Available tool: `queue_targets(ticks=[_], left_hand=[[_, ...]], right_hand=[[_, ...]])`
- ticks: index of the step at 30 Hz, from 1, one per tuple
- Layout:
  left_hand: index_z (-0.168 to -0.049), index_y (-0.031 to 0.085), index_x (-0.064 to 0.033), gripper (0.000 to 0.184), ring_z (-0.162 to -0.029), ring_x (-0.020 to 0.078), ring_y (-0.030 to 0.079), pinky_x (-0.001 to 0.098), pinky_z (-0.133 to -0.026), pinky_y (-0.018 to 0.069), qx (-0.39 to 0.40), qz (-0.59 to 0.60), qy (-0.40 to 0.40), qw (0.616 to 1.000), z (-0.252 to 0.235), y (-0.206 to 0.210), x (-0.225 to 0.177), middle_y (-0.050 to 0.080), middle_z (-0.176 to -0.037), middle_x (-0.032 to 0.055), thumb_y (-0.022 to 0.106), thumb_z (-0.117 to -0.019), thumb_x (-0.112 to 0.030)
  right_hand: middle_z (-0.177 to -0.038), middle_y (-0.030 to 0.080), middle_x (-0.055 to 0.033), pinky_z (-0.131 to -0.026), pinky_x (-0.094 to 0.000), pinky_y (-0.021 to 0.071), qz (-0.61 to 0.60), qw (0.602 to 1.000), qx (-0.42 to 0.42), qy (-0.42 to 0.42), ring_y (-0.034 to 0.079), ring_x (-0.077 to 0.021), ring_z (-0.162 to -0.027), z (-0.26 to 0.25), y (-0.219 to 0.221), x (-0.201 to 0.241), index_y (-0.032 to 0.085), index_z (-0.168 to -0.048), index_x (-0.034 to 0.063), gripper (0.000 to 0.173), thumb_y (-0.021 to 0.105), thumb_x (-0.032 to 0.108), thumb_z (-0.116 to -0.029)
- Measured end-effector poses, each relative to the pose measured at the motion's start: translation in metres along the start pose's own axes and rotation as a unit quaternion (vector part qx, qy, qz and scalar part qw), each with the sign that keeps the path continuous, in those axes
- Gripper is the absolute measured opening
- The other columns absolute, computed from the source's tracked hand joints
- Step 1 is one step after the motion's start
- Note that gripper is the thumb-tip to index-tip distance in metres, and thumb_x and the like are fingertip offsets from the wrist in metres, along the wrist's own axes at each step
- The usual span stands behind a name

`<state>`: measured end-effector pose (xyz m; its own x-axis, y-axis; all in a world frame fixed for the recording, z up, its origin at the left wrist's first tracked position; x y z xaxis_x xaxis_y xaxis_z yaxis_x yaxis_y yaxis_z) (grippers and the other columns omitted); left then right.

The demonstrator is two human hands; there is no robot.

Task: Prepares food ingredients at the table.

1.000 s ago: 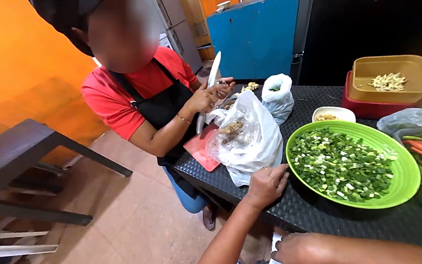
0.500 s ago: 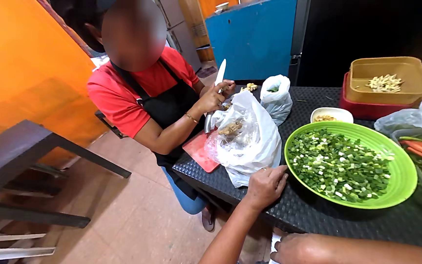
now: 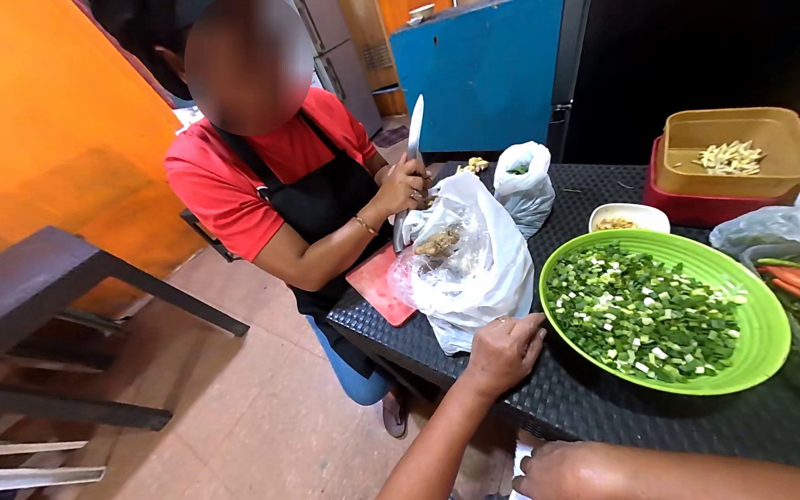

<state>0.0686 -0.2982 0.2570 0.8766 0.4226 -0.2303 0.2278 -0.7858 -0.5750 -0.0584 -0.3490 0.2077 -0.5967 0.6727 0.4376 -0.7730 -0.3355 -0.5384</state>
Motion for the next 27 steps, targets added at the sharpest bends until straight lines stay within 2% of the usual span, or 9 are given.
queue_targets(ticks=[13,15,17,19,22,24,25,26,27], left_hand=[[-0.105,0.077,-0.0016,0.019,-0.075,0.0209,0.074,0.0350,-0.072,0.0611,0.004,-0.015,-0.004,1.000,0.001,0.001,-0.002,0.077,-0.085,0.0096,0.065,-0.0953,-0.013],[-0.105,0.076,-0.0015,0.019,-0.077,0.0209,0.075,0.0357,-0.074,0.0617,0.011,-0.016,-0.005,1.000,0.001,0.002,-0.002,0.077,-0.087,0.0095,0.065,-0.0954,-0.014],[-0.105,0.077,-0.0012,0.020,-0.078,0.0220,0.075,0.0369,-0.074,0.0618,0.015,-0.018,-0.006,1.000,0.002,0.002,-0.002,0.077,-0.087,0.0101,0.065,-0.0951,-0.014],[-0.106,0.077,-0.0011,0.021,-0.080,0.0234,0.076,0.0383,-0.076,0.0619,0.023,-0.025,-0.005,0.999,0.003,0.002,-0.002,0.078,-0.089,0.0108,0.065,-0.0953,-0.016],[-0.106,0.077,-0.0003,0.022,-0.079,0.0255,0.076,0.0398,-0.075,0.0618,0.023,-0.026,0.000,0.999,0.001,0.002,-0.002,0.078,-0.088,0.0118,0.065,-0.0947,-0.015],[-0.105,0.077,-0.0002,0.022,-0.077,0.0264,0.076,0.0410,-0.073,0.0617,0.023,-0.023,0.000,0.999,0.003,0.000,-0.002,0.077,-0.087,0.0123,0.065,-0.0944,-0.015],[-0.106,0.077,0.0001,0.023,-0.077,0.0271,0.076,0.0422,-0.073,0.0618,0.026,-0.017,-0.002,1.000,0.003,0.000,-0.002,0.077,-0.087,0.0127,0.065,-0.0946,-0.015],[-0.105,0.077,0.0004,0.023,-0.076,0.0278,0.076,0.0431,-0.072,0.0618,0.025,-0.012,-0.002,1.000,0.003,0.000,-0.002,0.077,-0.086,0.0132,0.065,-0.0942,-0.015],[-0.106,0.077,0.0005,0.024,-0.076,0.0279,0.076,0.0436,-0.071,0.0618,0.025,-0.008,-0.003,1.000,0.002,-0.001,-0.002,0.077,-0.085,0.0133,0.064,-0.0944,-0.015]], right_hand=[[-0.127,0.061,-0.0314,-0.098,-0.0677,0.0465,0.004,1.000,-0.013,-0.004,0.060,-0.0506,-0.117,0.003,0.004,0.000,0.060,-0.134,-0.0035,0.043,0.060,0.027,-0.1044],[-0.122,0.064,-0.0301,-0.095,-0.0672,0.0477,0.003,1.000,-0.022,0.003,0.062,-0.0494,-0.113,0.005,0.001,0.003,0.062,-0.129,-0.0043,0.038,0.061,0.024,-0.1033],[-0.111,0.068,-0.0271,-0.091,-0.0667,0.0493,0.001,0.998,-0.063,-0.006,0.065,-0.0472,-0.107,0.007,-0.002,0.007,0.069,-0.115,-0.0042,0.026,0.063,0.018,-0.1013],[-0.106,0.069,-0.0245,-0.086,-0.0647,0.0523,0.021,0.982,-0.175,-0.061,0.067,-0.0454,-0.101,0.011,-0.005,0.013,0.070,-0.111,-0.0020,0.018,0.065,0.010,-0.0979],[-0.117,0.069,-0.0218,-0.094,-0.0557,0.0537,0.047,0.924,-0.357,-0.132,0.067,-0.0400,-0.110,0.042,-0.022,0.029,0.067,-0.121,-0.0006,0.023,0.061,0.006,-0.0997],[-0.119,0.073,-0.0143,-0.099,-0.0435,0.0560,0.047,0.829,-0.539,-0.140,0.070,-0.0285,-0.114,0.078,-0.030,0.036,0.071,-0.122,0.0039,0.025,0.062,0.013,-0.1009],[-0.120,0.073,-0.0112,-0.104,-0.0377,0.0537,0.059,0.766,-0.631,-0.111,0.068,-0.0234,-0.118,0.098,-0.029,0.033,0.071,-0.122,0.0057,0.026,0.060,0.018,-0.1022],[-0.124,0.072,-0.0109,-0.109,-0.0374,0.0503,0.068,0.713,-0.696,-0.051,0.065,-0.0229,-0.124,0.117,-0.026,0.026,0.070,-0.124,0.0067,0.030,0.058,0.025,-0.1037],[-0.132,0.068,-0.0131,-0.113,-0.0423,0.0465,0.072,0.676,-0.733,0.026,0.060,-0.0266,-0.131,0.134,-0.020,0.016,0.068,-0.130,0.0076,0.037,0.056,0.031,-0.1041]])
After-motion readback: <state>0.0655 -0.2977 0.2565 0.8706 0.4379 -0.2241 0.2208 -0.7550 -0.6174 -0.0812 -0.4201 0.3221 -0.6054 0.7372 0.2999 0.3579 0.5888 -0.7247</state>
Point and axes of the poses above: each hand's wrist, its own z-axis away from the middle knuckle, its own y-axis out of the palm, x = y × z, the point moved 4 cm from there along -z, towards the middle knuckle
